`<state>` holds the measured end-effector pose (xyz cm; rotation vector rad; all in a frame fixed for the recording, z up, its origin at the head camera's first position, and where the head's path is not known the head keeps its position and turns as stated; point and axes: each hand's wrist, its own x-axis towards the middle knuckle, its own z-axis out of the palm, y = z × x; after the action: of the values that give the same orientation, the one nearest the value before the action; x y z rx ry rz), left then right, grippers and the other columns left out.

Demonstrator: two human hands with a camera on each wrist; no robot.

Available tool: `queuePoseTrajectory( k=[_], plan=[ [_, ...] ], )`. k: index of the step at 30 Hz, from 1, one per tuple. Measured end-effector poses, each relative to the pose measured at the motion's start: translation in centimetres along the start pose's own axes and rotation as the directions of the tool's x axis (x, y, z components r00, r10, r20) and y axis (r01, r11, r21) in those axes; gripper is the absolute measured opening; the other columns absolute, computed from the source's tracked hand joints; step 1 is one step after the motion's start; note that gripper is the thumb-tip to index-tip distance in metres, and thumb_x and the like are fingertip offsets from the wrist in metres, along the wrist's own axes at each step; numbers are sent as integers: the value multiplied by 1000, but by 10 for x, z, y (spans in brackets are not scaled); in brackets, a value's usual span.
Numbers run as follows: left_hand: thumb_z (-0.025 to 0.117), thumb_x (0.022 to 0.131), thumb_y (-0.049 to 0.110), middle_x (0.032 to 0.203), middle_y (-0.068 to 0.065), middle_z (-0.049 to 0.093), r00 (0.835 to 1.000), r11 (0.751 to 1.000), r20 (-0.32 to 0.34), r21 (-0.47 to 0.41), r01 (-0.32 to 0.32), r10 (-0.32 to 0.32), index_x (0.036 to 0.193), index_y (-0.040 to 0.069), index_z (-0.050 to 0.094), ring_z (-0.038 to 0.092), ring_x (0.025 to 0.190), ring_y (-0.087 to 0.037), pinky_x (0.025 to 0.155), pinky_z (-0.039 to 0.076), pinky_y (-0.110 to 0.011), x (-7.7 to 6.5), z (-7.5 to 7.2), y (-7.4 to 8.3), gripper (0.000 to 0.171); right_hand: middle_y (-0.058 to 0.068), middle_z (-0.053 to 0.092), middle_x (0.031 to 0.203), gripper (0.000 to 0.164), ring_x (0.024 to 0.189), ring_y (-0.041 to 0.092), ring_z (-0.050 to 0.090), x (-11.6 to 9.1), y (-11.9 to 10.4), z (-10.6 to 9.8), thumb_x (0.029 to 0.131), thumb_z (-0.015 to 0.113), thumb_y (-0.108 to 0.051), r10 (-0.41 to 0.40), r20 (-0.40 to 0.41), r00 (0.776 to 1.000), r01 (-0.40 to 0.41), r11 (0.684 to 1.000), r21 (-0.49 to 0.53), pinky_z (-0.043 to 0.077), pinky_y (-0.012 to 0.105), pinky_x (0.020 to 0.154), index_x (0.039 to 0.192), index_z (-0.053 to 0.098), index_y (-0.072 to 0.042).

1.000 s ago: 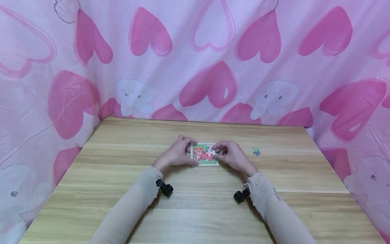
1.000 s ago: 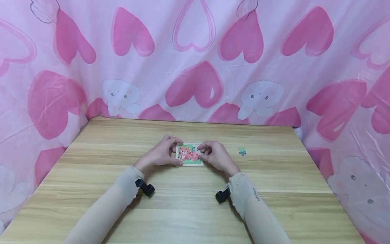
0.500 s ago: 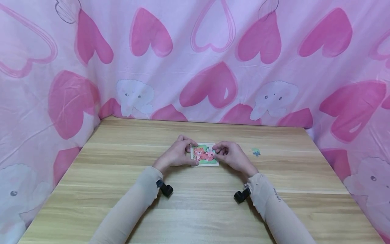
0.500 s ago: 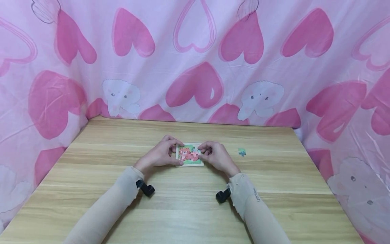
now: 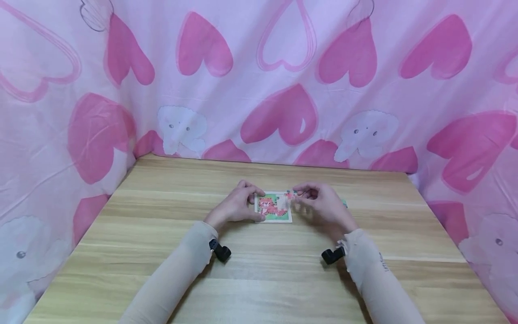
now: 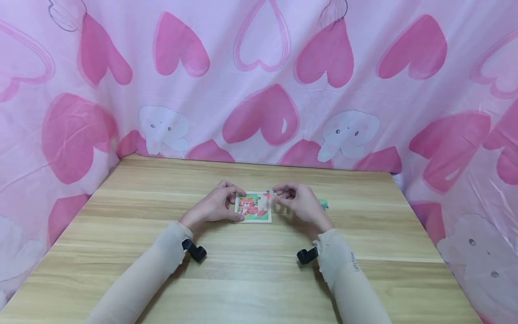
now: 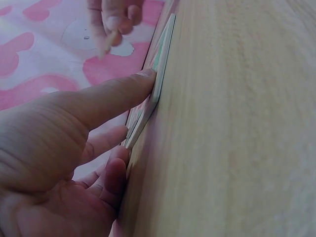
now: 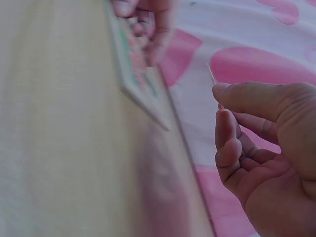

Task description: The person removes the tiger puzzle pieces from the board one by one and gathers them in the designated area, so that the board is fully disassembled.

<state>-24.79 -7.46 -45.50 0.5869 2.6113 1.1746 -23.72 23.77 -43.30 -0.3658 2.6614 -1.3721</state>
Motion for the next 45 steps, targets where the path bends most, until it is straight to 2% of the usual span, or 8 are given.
queuePoseTrajectory(
  k=[3,8,15,23,33,39,45],
  plan=[
    [105,78,26,126,-5,49,1000,1000,-3,-7,10,-10,142,17,72,51,110,-22,103,44,-43,-1,2,0,73,8,76,113,32,99,26,68,-4,-2,-14,101,84,-15,-15,-17,1000,15,1000,14,60,31,81,132,79,-14],
    [105,78,25,126,-6,49,1000,1000,0,-17,7,-7,143,16,72,51,109,-22,101,45,-43,-3,4,0,73,13,77,112,35,96,22,71,-11,-4,-39,100,85,-14,-69,-52,996,71,997,39,62,28,79,134,77,-7],
    [105,79,26,127,-5,48,1000,1000,3,-6,-4,4,143,16,72,51,111,-22,103,44,-42,-2,4,-2,73,16,76,105,33,89,20,71,-22,-5,-70,103,84,-19,-108,-124,986,113,993,31,59,26,72,133,78,-8],
    [105,79,26,127,-5,48,1000,1000,9,-6,0,0,144,17,72,51,111,-22,103,44,-42,-2,0,-2,73,12,77,109,38,90,13,72,-39,4,-96,104,83,-22,-96,-179,979,93,995,-23,58,22,73,138,75,-8],
    [104,80,27,127,-7,49,1000,1000,12,1,2,-2,143,17,72,51,113,-23,104,44,-43,0,-2,-1,72,11,76,104,38,87,10,69,-58,23,-107,102,85,-20,-54,-197,979,38,996,-82,59,21,73,136,76,-5],
    [104,80,26,126,-7,48,1000,1000,15,-6,0,0,144,16,72,51,112,-23,104,44,-43,1,-2,-1,72,16,78,106,38,86,10,70,-69,43,-104,102,83,-13,-11,-151,988,1,998,-69,59,24,70,137,74,1],
    [104,80,26,125,-6,48,1000,1000,11,-7,0,0,144,16,72,51,112,-23,103,43,-43,2,-1,-1,72,19,77,111,35,90,19,69,-82,65,-96,102,81,-8,25,-76,997,-30,998,-63,59,27,71,135,75,1]
  ],
)
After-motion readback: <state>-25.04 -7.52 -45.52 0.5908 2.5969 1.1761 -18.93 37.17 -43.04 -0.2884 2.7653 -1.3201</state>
